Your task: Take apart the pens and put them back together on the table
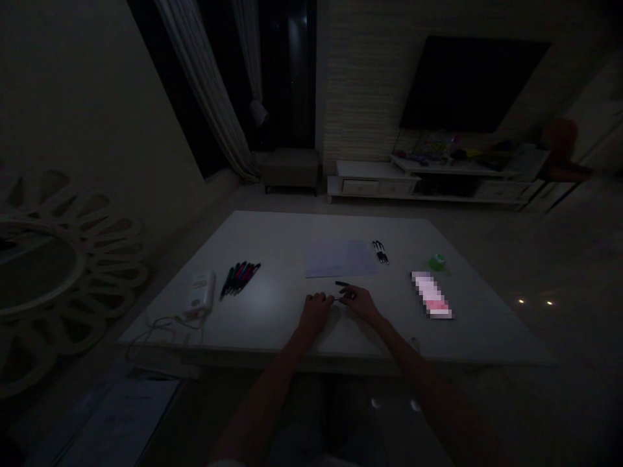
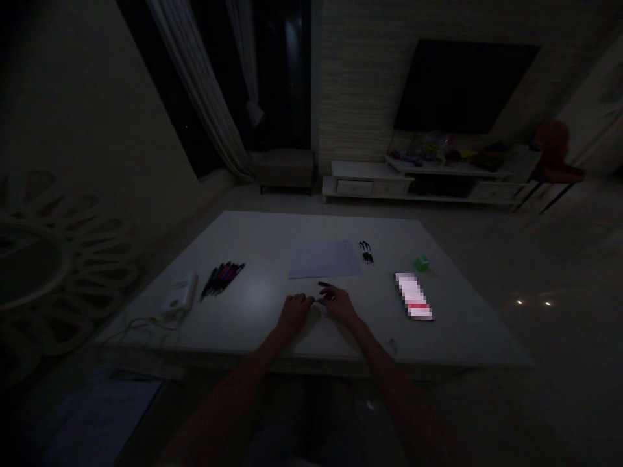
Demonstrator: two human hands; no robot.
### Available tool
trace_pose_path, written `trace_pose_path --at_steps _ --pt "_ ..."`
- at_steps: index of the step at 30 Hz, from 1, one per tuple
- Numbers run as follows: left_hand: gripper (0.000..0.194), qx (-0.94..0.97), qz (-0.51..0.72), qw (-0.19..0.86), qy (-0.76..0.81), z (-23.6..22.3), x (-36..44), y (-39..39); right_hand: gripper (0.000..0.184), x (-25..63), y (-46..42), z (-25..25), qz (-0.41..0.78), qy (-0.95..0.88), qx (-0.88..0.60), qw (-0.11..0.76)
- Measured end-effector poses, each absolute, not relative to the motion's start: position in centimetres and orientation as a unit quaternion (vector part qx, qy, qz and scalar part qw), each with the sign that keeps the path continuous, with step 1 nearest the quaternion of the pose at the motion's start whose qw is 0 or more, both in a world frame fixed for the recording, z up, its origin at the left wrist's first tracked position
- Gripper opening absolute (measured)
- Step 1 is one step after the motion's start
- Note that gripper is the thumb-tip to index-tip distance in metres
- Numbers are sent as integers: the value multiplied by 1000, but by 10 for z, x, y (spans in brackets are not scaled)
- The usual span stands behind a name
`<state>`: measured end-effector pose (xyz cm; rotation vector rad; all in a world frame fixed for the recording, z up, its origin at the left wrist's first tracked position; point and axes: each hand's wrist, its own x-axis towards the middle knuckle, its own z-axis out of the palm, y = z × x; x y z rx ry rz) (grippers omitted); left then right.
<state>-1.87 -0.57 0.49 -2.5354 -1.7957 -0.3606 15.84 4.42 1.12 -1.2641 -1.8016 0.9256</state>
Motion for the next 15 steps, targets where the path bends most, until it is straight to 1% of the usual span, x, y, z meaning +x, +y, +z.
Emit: trace_pose_path --at_steps 2,5,6,8,11,13,15 --pt "24 -797 -116 10 -593 5 -18 -5 29 162 46 7 362 -682 -496 397" --pt "21 -776 -119 18 -619 4 -17 -3 30 169 49 -1 306 -645 -545 439" --pt "20 -770 -122 19 -626 3 -17 -2 29 170 50 -4 282 -644 -562 435" --pt "19 -761 -128 20 -636 3 -16 -2 26 168 51 -8 248 -665 -579 401" --pt "19 -754 -129 21 -643 4 -16 -3 21 159 54 -10 220 -702 -577 355" --pt "19 -754 -123 21 -645 5 -16 -3 17 154 57 -10 212 -714 -572 343" --pt "19 -754 -114 19 -647 5 -16 -3 15 152 61 -11 215 -712 -571 349"
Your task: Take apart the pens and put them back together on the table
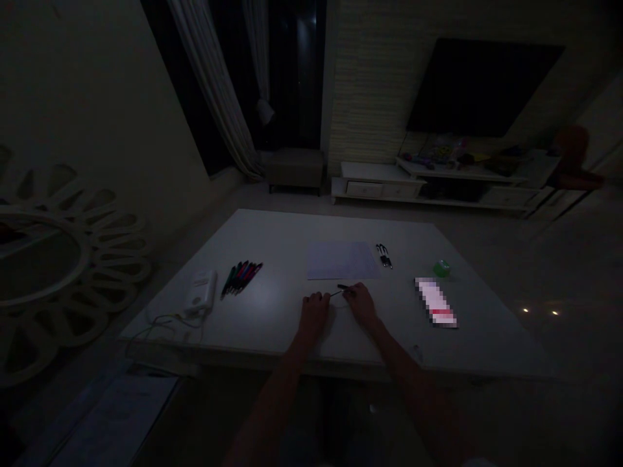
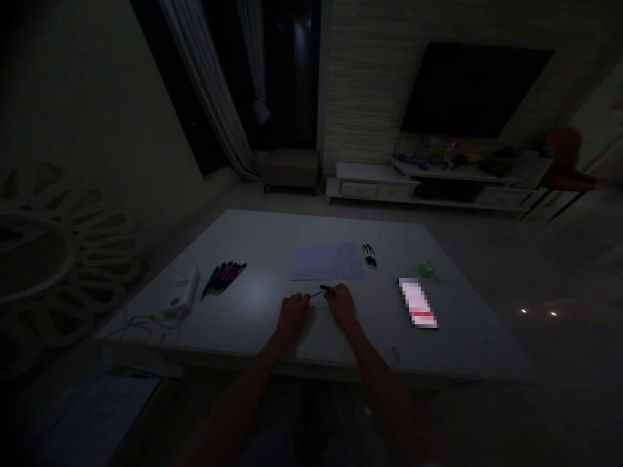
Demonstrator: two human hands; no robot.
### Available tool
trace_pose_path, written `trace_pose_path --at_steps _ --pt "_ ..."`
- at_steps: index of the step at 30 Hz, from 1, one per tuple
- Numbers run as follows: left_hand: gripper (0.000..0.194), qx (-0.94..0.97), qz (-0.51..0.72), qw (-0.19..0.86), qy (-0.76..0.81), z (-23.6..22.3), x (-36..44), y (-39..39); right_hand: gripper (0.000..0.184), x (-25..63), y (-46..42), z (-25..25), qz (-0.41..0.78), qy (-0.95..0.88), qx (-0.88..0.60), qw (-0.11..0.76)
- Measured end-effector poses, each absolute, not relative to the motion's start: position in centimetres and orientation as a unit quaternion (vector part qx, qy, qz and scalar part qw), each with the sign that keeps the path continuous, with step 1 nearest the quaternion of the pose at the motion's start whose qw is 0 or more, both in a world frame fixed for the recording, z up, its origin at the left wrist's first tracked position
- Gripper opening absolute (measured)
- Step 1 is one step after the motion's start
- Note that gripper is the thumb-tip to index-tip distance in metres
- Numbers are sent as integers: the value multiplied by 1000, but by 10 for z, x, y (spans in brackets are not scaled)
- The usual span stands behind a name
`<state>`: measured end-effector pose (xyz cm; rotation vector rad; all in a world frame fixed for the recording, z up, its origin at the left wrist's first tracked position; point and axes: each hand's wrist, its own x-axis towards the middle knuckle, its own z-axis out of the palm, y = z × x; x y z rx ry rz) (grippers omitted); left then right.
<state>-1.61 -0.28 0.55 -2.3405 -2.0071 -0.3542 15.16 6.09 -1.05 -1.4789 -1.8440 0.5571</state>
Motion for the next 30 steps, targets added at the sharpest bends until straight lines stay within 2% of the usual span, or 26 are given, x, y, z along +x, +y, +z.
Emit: trace_pose_path --at_steps 6,9,22,30 --pt "20 -763 -97 9 -639 6 -17 -1 26 164 66 -8 338 -665 -535 398" --pt "21 -767 -102 16 -634 5 -17 -2 31 169 66 -3 359 -674 -506 401" --pt "22 -776 -96 14 -624 8 -17 -2 33 166 70 7 368 -708 -489 351" --pt "22 -788 -82 0 -610 12 -17 -5 34 168 80 8 437 -719 -449 300"
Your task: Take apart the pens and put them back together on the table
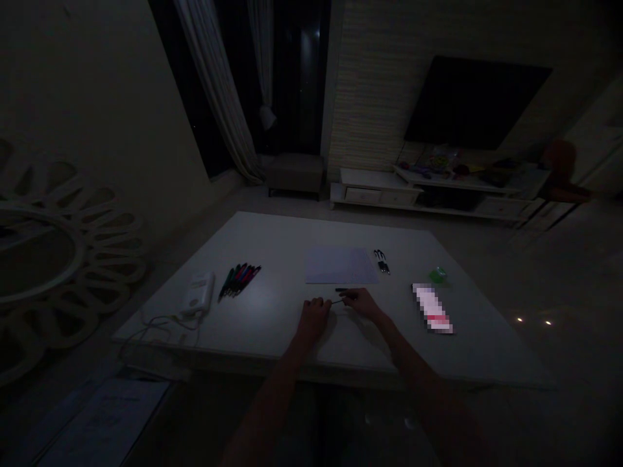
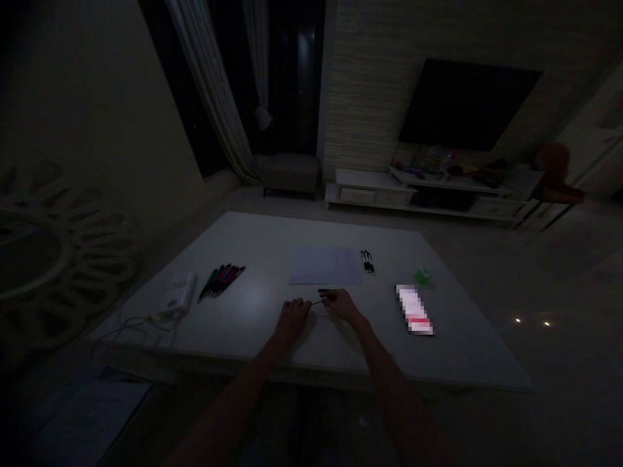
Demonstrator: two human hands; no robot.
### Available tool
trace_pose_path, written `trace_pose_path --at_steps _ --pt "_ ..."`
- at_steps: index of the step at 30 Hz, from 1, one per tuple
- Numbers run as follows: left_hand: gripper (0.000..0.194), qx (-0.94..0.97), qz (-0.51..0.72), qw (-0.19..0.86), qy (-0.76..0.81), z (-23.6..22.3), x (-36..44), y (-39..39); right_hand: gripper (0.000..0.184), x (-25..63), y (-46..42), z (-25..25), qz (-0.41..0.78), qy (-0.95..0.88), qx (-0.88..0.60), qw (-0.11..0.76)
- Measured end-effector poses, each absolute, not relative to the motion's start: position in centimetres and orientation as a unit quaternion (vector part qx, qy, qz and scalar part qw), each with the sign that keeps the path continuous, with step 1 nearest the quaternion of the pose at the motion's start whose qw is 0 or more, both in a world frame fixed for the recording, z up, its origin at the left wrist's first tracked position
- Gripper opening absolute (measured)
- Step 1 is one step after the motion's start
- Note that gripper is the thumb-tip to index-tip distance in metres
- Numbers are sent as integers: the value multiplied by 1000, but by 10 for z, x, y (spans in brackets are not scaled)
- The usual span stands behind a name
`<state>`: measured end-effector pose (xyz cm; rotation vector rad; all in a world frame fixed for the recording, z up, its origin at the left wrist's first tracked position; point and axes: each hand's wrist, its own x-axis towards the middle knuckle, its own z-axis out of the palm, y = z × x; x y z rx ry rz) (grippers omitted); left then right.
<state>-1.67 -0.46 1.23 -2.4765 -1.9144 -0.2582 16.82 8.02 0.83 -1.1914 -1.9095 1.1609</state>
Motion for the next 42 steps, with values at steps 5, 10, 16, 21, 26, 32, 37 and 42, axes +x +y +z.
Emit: trace_pose_path --at_steps 5,10,16,21,26,32,37,42 --pt "22 -795 -77 -4 -602 13 -16 -5 35 158 81 11 458 -742 -423 246" --pt "23 -780 -86 -13 -620 11 -17 -4 46 160 85 5 438 -754 -424 244" --pt "23 -772 -99 -12 -627 11 -17 -5 25 175 101 -16 183 -742 -550 337" --pt "24 -767 -90 -17 -635 11 -17 -4 19 168 100 -24 167 -741 -550 347" --pt "24 -770 -104 -12 -630 9 -18 -3 27 191 90 -15 283 -737 -511 341" --pt "23 -770 -100 -4 -630 11 -17 -3 26 206 77 1 306 -762 -454 345" --pt "24 -775 -114 14 -622 6 -18 -2 25 196 74 10 312 -772 -430 349" --pt "24 -773 -113 5 -625 6 -19 -2 24 190 72 15 310 -779 -419 347"
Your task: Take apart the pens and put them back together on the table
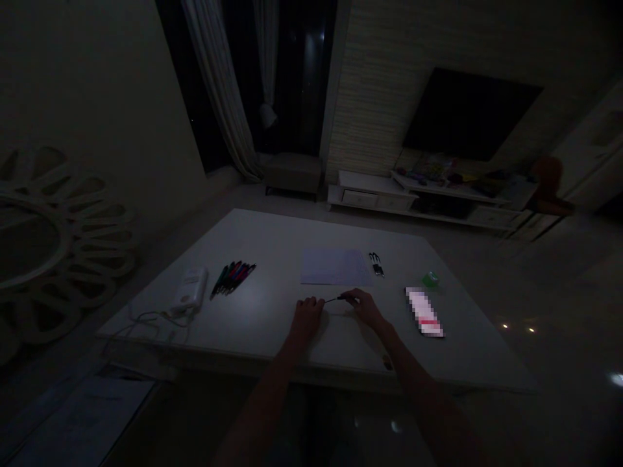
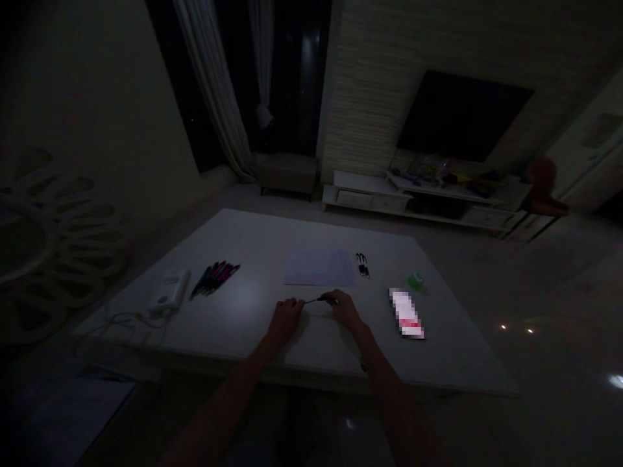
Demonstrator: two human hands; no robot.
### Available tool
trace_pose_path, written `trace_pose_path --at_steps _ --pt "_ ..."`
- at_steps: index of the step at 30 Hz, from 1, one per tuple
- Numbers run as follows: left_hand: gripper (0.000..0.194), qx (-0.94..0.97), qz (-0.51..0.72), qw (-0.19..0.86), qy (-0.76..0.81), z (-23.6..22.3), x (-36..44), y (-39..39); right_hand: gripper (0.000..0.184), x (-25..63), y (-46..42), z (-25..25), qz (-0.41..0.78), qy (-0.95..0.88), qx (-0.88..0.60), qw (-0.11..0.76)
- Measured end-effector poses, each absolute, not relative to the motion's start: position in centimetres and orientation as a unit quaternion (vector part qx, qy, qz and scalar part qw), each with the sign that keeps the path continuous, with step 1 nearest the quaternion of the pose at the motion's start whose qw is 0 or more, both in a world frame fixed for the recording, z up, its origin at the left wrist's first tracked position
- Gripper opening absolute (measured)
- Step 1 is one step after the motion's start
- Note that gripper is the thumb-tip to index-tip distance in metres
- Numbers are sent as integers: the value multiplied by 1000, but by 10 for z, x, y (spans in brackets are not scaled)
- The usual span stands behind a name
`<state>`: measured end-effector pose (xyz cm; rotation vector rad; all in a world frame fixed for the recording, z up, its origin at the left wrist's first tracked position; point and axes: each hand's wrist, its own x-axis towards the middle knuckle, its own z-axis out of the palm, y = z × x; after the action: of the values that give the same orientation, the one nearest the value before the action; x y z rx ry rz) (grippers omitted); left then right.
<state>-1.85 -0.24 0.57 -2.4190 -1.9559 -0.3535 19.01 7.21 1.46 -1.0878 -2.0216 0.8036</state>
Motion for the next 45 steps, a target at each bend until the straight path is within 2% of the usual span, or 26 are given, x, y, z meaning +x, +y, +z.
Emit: trace_pose_path --at_steps 12,17,23,27,29,38,41,45 --pt "23 -783 -143 -10 -605 -1 -18 -2 23 166 62 24 330 -792 -426 287" --pt "19 -788 -145 2 -598 0 -19 -2 15 160 61 25 367 -774 -433 280" --pt "19 -788 -163 17 -594 -1 -20 -4 26 159 57 19 355 -765 -464 273" --pt "17 -797 -169 9 -580 -2 -20 -4 49 154 54 15 361 -754 -489 251" --pt "16 -798 -165 10 -580 -3 -20 -3 55 152 53 12 360 -751 -493 251" --pt "16 -791 -176 27 -586 -9 -21 -2 35 159 46 4 388 -733 -472 298" --pt "17 -794 -168 31 -583 -8 -21 -3 40 160 47 3 383 -737 -476 289" --pt "18 -803 -151 32 -576 -7 -22 -3 55 156 50 5 411 -718 -493 270"
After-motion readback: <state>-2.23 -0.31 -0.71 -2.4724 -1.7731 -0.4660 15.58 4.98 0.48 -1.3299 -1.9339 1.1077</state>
